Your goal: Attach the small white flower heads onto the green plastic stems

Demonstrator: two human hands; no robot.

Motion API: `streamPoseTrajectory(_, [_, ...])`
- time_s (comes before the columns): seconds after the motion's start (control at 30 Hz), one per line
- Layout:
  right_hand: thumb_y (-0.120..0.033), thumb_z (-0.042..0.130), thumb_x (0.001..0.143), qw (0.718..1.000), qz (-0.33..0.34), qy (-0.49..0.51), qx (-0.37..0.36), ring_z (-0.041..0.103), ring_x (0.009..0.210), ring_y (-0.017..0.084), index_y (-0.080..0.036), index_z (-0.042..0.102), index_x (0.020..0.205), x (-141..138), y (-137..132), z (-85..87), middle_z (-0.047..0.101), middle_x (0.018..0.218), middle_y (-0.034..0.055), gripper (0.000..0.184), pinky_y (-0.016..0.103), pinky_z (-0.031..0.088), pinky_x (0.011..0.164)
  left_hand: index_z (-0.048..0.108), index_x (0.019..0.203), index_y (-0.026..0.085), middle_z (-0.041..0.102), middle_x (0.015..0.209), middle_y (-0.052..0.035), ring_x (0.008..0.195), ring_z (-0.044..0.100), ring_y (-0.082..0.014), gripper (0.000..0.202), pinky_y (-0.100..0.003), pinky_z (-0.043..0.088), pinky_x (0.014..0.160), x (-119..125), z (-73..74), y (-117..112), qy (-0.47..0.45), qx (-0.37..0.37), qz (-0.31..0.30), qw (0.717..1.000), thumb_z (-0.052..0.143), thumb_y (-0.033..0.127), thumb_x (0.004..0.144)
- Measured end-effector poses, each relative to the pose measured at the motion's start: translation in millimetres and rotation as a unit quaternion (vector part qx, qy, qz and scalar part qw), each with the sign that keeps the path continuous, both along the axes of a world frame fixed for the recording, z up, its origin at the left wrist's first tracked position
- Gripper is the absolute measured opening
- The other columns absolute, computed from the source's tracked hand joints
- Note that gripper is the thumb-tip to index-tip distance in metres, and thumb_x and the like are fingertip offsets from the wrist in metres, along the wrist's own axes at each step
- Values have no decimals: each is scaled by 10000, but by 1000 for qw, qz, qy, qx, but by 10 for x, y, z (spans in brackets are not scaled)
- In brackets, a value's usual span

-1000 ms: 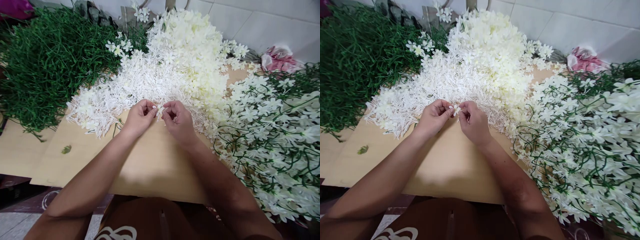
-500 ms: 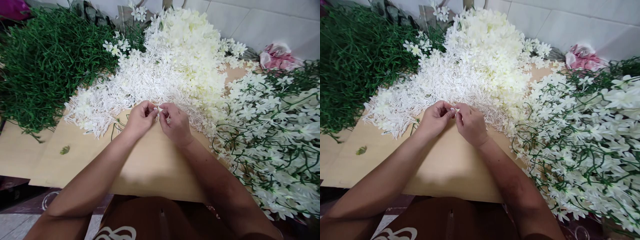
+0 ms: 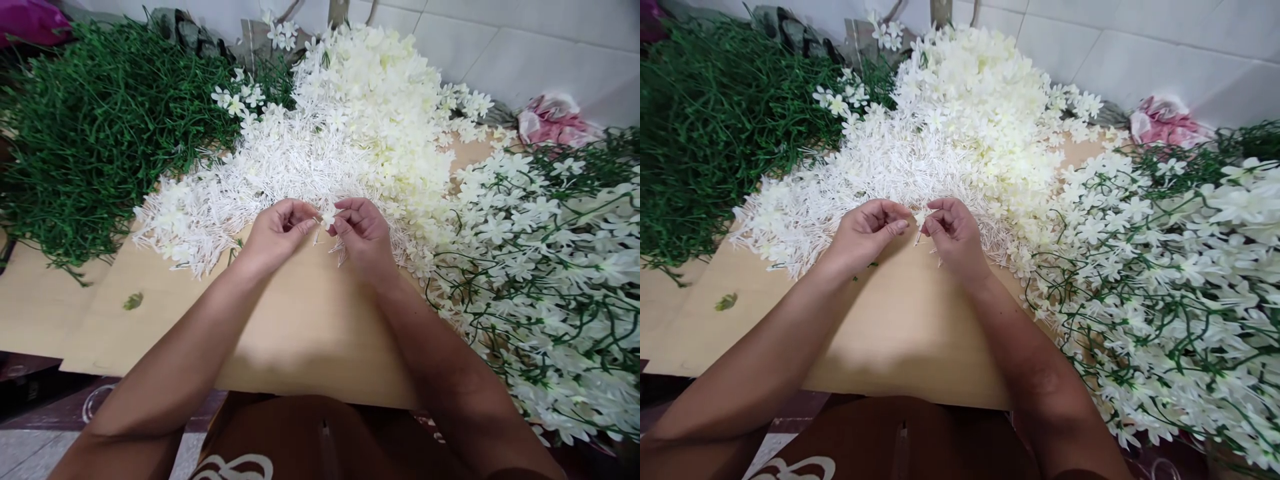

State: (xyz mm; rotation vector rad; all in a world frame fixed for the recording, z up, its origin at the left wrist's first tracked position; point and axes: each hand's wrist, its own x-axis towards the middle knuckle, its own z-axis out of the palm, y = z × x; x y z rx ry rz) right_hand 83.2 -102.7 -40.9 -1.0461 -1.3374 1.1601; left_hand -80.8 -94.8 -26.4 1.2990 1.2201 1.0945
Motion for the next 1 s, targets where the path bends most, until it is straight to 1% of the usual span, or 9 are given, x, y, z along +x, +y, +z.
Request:
streamPoseTrajectory(0.17, [-399,706,812,999,38,39,4,629,673,99,-219,535,987,-45,-24,-2,635,709,-44,304,261,511,668,642,801,161,637,664,11,632,601,-116,181,-237,473,618,37,7,-27,-27,1,-24,999,730,255,675])
streamPoseTrajectory(0.3, [-464,707,813,998,50,27,8,622,667,99,-225,535,1004,-67,-56,-3,634,709,-42,351,258,490,640,626,779,165,667,692,2,658,644,-128,204,-242,509,638,29,58,-44,-31,2,-38,999,752,278,666])
streamPoseTrajectory(0.47, [-485,683,832,996,86,22,7,620,694,104,-229,538,1040,-58,-65,2,623,743,-32,361,267,504,668,636,752,165,686,691,-16,673,657,-144,256,-254,520,643,-39,98,-40,-12,-4,-72,997,786,351,660])
streamPoseTrajectory(0.63, [-472,736,784,997,62,21,29,575,714,95,-222,553,937,-93,-54,-13,576,793,-25,345,246,491,651,639,728,154,661,672,-8,642,600,-117,226,-232,467,615,-57,96,-15,2,8,-58,998,753,340,668])
streamPoseTrajectory(0.73, [-438,743,782,998,43,25,39,569,717,95,-214,554,870,-115,-59,-5,567,795,-21,307,250,493,660,628,726,151,643,662,-4,641,579,-113,182,-232,450,622,-44,110,-10,12,-2,-70,997,700,313,689])
streamPoseTrajectory(0.83, [-437,724,796,999,30,6,35,541,652,88,-207,561,815,-105,-58,17,553,726,-31,283,250,468,622,634,740,150,633,671,-6,637,554,-117,164,-239,424,613,-92,153,-13,78,-3,-82,994,645,314,732])
streamPoseTrajectory(0.9, [-454,732,781,999,19,-6,28,498,597,80,-204,562,783,-78,-44,30,534,670,-41,302,245,434,577,654,768,160,632,675,-7,631,537,-127,157,-252,404,606,-178,198,-21,181,5,-68,981,618,313,763])
streamPoseTrajectory(0.93, [-468,738,769,1000,13,-8,21,479,581,77,-203,561,771,-60,-34,34,528,651,-44,318,244,419,561,665,778,168,635,676,-9,631,533,-136,156,-261,395,605,-231,223,-27,248,6,-54,967,614,315,772])
streamPoseTrajectory(1.0, [-507,747,744,1000,1,-6,3,460,568,77,-205,560,760,-25,-13,38,523,630,-47,355,243,399,543,685,796,186,649,693,-21,644,546,-163,175,-283,387,610,-326,266,-43,380,-3,-22,925,625,349,780])
